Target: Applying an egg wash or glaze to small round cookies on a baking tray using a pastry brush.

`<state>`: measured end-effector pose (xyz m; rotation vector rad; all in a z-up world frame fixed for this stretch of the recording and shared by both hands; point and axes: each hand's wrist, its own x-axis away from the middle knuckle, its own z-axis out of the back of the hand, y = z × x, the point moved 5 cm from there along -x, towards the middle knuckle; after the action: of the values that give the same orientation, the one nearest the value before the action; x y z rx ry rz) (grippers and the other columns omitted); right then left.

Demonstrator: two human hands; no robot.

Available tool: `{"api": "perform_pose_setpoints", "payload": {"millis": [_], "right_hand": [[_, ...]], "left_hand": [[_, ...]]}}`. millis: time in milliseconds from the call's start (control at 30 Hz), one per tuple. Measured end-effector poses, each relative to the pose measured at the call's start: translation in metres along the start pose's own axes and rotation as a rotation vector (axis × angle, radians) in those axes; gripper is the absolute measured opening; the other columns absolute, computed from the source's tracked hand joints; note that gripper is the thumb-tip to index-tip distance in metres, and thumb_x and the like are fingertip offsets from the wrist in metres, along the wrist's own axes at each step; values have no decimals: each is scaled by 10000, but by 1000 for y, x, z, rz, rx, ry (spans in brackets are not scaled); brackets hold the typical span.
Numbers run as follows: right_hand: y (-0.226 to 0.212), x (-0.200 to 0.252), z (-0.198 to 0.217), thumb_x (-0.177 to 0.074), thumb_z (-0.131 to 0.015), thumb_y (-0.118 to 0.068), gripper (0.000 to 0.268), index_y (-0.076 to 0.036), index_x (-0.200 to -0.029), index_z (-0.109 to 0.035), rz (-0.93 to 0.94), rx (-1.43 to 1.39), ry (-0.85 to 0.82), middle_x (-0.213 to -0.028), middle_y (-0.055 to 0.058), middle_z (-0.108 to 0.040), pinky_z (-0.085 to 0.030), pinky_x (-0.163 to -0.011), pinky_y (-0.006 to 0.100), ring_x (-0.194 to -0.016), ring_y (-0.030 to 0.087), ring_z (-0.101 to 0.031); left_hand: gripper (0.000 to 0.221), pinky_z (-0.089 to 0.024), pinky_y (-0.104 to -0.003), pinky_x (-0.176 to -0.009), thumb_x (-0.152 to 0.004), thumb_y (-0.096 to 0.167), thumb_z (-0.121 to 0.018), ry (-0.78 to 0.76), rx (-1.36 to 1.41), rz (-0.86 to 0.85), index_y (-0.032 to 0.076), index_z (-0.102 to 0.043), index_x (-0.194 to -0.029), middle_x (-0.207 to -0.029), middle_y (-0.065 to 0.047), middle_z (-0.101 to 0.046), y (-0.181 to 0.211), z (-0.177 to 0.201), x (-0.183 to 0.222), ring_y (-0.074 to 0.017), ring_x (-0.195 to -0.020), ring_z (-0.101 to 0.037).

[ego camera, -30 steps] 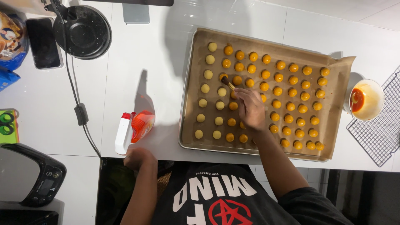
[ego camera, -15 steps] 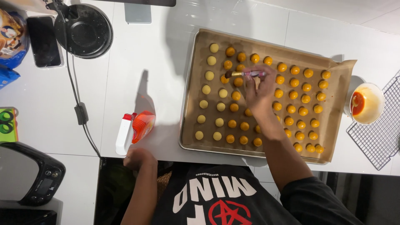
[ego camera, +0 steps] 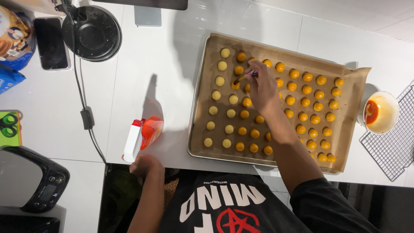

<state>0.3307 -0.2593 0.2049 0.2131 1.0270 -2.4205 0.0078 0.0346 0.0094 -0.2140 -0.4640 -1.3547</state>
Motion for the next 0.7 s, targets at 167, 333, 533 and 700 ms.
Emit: {"api": "perform_pose_setpoints", "payload": {"millis": [167,333,533,700], "right_hand": [[12,4,-7,-1085,-597,-77,261,-58,-1336,-530,-62,-20,44,-1035,107,-683,-564,-885,415,-967,307,-684],[6,12,-2,-1083,-610,-94,265,-44,-1329,-527,-75,33,47,-1022,119,-693,-577,-861,424,-951,326,-697],[-17,32,22,-1052,-679,-93,223,1,-1240,-604,2,47,188,-980,123,-726,-605,-825,358,-912,309,-740],[-17,49,33,-987,-758,-8,147,3,-1088,-651,0,51,430,-966,106,-752,-597,-819,356,-883,292,-760]], "left_hand": [[336,-393,-442,-1049,-1096,143,-321,-15,-23,-7,14,-605,-1220,-1222,-190,-668,-5,-5,-6,-312,-1136,-644],[338,-397,-446,-1038,-1097,145,-313,-29,-47,-26,26,-608,-1211,-1211,-187,-670,-15,-22,-30,-313,-1123,-647],[283,-447,-439,-979,-1077,111,-351,13,-103,-112,36,-621,-1117,-1114,-144,-692,-1,-1,-14,-277,-1052,-676],[224,-465,-409,-961,-1052,164,-481,76,318,43,59,-659,-965,-969,-100,-722,23,65,49,-303,-985,-711]]}}
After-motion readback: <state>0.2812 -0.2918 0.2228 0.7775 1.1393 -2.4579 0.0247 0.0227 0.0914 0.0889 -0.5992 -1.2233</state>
